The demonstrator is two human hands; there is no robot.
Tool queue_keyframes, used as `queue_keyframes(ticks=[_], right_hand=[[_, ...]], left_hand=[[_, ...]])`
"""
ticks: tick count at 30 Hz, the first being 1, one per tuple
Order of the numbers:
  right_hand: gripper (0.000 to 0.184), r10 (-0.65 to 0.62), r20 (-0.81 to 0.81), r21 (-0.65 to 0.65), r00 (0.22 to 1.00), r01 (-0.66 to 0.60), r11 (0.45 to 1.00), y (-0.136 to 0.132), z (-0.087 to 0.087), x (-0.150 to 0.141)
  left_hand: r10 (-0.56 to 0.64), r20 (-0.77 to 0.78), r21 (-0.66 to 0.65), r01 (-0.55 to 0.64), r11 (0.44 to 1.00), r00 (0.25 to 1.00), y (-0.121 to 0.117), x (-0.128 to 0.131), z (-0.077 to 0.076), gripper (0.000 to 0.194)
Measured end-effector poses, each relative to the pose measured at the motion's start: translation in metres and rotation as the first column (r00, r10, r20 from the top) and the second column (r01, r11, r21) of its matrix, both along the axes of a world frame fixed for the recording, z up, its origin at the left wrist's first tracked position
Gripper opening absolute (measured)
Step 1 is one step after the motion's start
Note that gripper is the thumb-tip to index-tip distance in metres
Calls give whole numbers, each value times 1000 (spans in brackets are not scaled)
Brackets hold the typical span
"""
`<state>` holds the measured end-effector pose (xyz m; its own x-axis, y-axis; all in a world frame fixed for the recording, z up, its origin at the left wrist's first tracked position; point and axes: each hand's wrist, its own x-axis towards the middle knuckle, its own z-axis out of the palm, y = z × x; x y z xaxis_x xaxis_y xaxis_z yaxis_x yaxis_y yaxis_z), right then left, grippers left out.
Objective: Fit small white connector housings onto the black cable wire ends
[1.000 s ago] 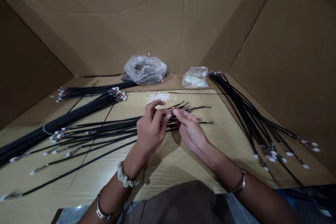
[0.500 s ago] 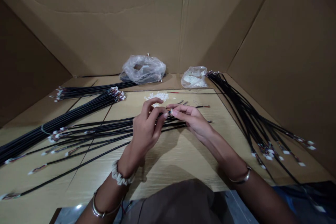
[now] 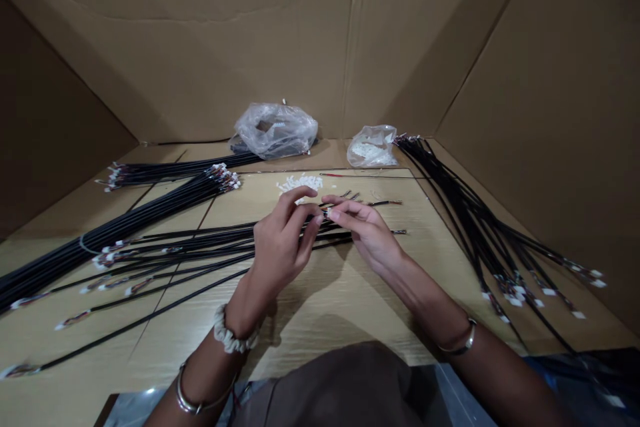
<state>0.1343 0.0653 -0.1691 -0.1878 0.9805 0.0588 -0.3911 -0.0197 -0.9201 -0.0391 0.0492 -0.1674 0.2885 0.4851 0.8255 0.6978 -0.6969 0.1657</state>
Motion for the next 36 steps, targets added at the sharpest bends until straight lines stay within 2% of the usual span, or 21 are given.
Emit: queue_keyframes(ticks=[13,26,36], right_hand=[[19,67,-61,-105,996,-73,992,3,-1,1],[19,89,-93,-102,992,-99,990,2,0,1],[20,76,-101,-99,992,-86,991,1,0,0]], left_hand=[[-55,41,-14,55,998,998,2,-2,4,2],[-74,73,-77,80,994,995,-3,-2,9,3],[-66,59,-64,70,996,996,-2,-2,7,1]])
